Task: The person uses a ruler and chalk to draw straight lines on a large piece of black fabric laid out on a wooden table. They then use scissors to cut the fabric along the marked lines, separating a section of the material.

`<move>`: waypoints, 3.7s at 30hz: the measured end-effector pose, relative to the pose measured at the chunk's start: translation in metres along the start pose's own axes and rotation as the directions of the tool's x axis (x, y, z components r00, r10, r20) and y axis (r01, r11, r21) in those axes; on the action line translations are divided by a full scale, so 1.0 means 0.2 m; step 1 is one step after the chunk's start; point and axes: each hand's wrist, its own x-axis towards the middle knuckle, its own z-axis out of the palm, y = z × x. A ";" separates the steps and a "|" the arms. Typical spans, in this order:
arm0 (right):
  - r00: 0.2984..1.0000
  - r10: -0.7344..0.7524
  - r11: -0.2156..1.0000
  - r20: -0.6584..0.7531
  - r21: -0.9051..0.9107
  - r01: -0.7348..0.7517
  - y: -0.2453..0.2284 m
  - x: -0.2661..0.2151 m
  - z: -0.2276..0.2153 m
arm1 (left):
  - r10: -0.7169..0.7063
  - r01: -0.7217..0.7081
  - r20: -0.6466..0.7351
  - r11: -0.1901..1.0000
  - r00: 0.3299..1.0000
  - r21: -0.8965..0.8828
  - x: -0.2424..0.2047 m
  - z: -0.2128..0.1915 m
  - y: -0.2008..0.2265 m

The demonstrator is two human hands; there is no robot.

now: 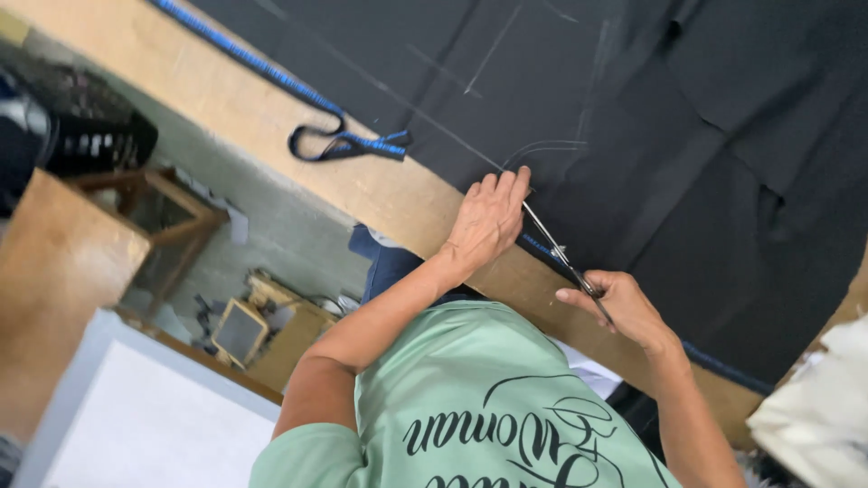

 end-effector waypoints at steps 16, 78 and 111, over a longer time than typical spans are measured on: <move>0.878 0.293 0.900 -0.378 0.418 -0.121 0.00 -0.09 0.94 | 0.339 -0.156 0.237 0.813 0.910 -0.561 0.23 -0.11 -0.36; 0.733 0.458 0.465 -0.503 0.838 0.285 -0.43 0.23 1.53 | 0.690 -0.444 -0.022 0.440 0.724 -0.781 0.50 -0.22 -0.86; 0.679 0.497 0.577 -0.540 0.790 0.206 -0.48 0.32 1.52 | 0.673 -0.421 -0.050 0.402 0.738 -0.813 0.52 -0.22 -0.88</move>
